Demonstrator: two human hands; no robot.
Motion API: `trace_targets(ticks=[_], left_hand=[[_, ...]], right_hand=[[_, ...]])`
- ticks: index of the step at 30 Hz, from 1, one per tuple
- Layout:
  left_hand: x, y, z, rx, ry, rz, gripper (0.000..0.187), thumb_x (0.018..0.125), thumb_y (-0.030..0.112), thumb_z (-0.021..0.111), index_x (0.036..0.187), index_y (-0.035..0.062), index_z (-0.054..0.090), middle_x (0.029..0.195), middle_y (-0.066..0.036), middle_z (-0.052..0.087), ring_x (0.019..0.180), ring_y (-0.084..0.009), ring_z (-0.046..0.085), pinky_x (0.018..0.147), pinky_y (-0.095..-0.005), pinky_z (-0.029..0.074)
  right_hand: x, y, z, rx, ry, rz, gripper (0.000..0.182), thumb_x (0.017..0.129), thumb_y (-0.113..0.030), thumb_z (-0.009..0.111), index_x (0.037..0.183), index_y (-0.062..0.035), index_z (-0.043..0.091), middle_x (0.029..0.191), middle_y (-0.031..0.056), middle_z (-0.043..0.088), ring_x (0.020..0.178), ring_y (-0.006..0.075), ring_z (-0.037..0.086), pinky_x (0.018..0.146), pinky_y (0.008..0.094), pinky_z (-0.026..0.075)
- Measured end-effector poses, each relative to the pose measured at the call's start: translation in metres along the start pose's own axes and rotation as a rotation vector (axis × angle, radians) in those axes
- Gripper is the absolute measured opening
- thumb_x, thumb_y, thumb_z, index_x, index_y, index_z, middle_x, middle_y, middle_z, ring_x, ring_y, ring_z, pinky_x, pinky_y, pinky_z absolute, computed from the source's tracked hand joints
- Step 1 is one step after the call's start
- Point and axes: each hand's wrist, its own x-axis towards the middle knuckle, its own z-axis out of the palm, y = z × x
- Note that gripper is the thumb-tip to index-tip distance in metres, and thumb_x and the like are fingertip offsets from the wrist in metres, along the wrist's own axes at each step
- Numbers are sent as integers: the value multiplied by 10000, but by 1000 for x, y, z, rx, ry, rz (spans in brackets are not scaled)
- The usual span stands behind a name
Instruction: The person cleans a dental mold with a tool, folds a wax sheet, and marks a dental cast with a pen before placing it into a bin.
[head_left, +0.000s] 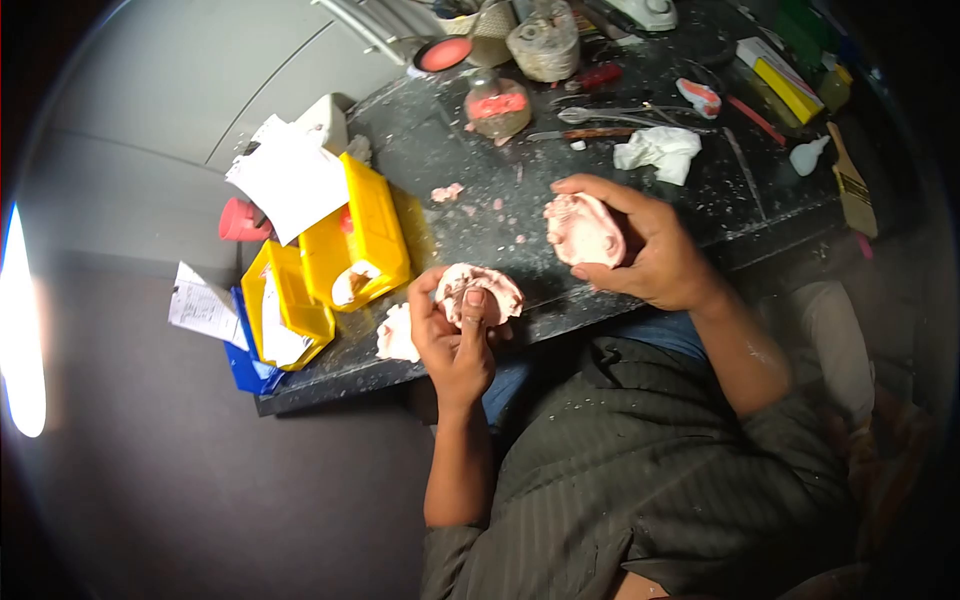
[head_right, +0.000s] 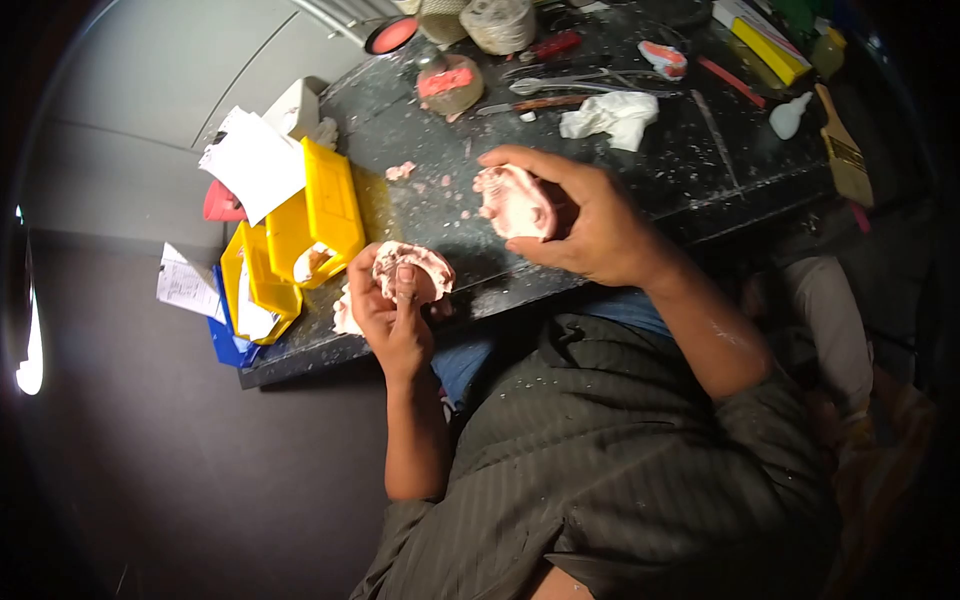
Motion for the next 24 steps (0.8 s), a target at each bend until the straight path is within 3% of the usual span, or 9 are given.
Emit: trace_targets(ticks=[3,4,7,11,13,15,20,24], left_hand=[[1,5,-4,-362,-109,-136,388,1027,280,576,1263,-3,456,902,-182,638,468,-131,505,383,-231,402],[1,7,-2,-413,-102,-159,308,1025,243,584,1242,50,481,859,-169,643,529,-133,533,413,-240,426],[4,2,-3,-383,-132,-172,297,1034,235,569,1242,38,489,850,-156,647,535,-128,534,418,-232,415],[7,1,0,-386,-90,-214,297,1034,238,570,1230,27,498,844,-146,649,535,-120,533,418,-224,408],[6,-3,-1,-338,-88,-194,375,1047,292,534,1272,-6,501,896,-171,638,442,-95,440,367,-206,341],[5,-3,-4,-342,-92,-201,380,1048,297,531,1274,-7,500,907,-172,637,441,-91,436,367,-203,338],[3,-4,-5,-327,-103,-177,401,1042,311,544,1267,-17,494,913,-162,629,431,-84,421,362,-194,333],[1,-1,0,-267,-75,-176,402,1027,319,577,1234,-18,506,857,-134,632,422,-80,415,362,-196,323]], right_hand=[[0,-1,3,27,21,7,739,725,64,792,1403,19,503,1314,87,605,1166,128,562,1030,291,441],[0,-1,4,37,16,15,736,733,74,777,1410,24,493,1312,87,600,1157,121,562,1007,280,456],[0,-3,7,50,52,41,675,758,72,747,1391,-31,535,1206,58,652,1079,106,592,970,277,480],[0,-2,6,19,30,50,719,759,89,749,1423,19,482,1248,72,600,1062,88,574,934,250,487],[0,-2,5,8,17,51,723,756,91,752,1423,19,482,1261,73,600,1076,96,575,946,256,482],[0,0,5,-6,3,53,728,753,92,755,1423,18,482,1274,74,599,1091,103,576,958,262,478],[1,0,4,-65,11,-29,735,732,44,805,1405,2,512,1314,88,619,1170,132,570,1030,299,445],[3,-1,4,-278,55,-158,691,706,15,816,1350,-13,568,1298,142,643,1148,236,643,987,341,501]])
